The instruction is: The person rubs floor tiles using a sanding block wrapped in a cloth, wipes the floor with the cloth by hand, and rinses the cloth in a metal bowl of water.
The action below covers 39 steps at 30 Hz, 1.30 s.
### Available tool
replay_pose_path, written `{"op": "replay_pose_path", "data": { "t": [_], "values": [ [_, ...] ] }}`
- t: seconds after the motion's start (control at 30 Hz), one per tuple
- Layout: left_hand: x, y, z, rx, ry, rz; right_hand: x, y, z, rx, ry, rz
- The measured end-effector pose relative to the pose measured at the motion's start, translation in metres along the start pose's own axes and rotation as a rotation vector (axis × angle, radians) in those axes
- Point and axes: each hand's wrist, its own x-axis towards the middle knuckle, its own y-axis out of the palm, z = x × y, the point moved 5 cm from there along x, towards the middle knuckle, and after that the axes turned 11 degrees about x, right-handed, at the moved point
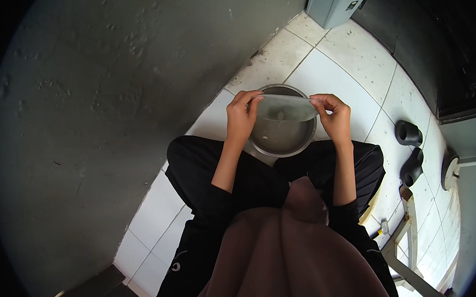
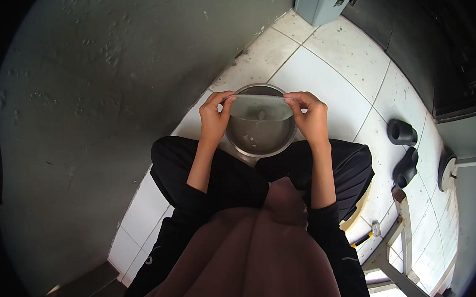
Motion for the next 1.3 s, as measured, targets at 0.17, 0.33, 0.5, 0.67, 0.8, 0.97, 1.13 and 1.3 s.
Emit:
{"op": "replay_pose_path", "data": {
  "t": [0.17, 0.33, 0.5, 0.67, 0.8, 0.97, 1.13, 1.3],
  "values": [
    [0.0, 0.007, 0.002, 0.004, -0.008, 0.033, -0.007, -0.001, -0.008, 0.01, 0.114, -0.07],
    [-0.002, 0.007, -0.001, 0.111, 0.028, 0.042, -0.016, 0.004, -0.026, -0.056, 0.131, -0.134],
    [-0.015, 0.017, 0.008, 0.05, -0.184, 0.045, -0.032, 0.031, -0.054, 0.56, 0.466, -0.166],
    [-0.036, 0.047, 0.029, -0.513, -0.5, -0.051, -0.041, 0.045, -0.058, 0.686, 0.44, -0.164],
    [-0.035, 0.048, 0.034, -0.347, -0.29, -0.12, -0.046, 0.045, -0.06, 0.734, 0.514, -0.157],
    [-0.034, 0.035, 0.017, -0.361, -0.277, -0.1, -0.048, 0.038, -0.066, 0.632, 0.523, -0.14],
    [-0.034, 0.032, 0.019, -0.263, -0.322, -0.106, -0.043, 0.035, -0.077, 0.38, 0.187, -0.125],
    [-0.044, 0.048, 0.052, -0.21, -0.477, -0.041, -0.044, 0.034, -0.071, 0.393, 0.342, -0.098]
  ]
}}
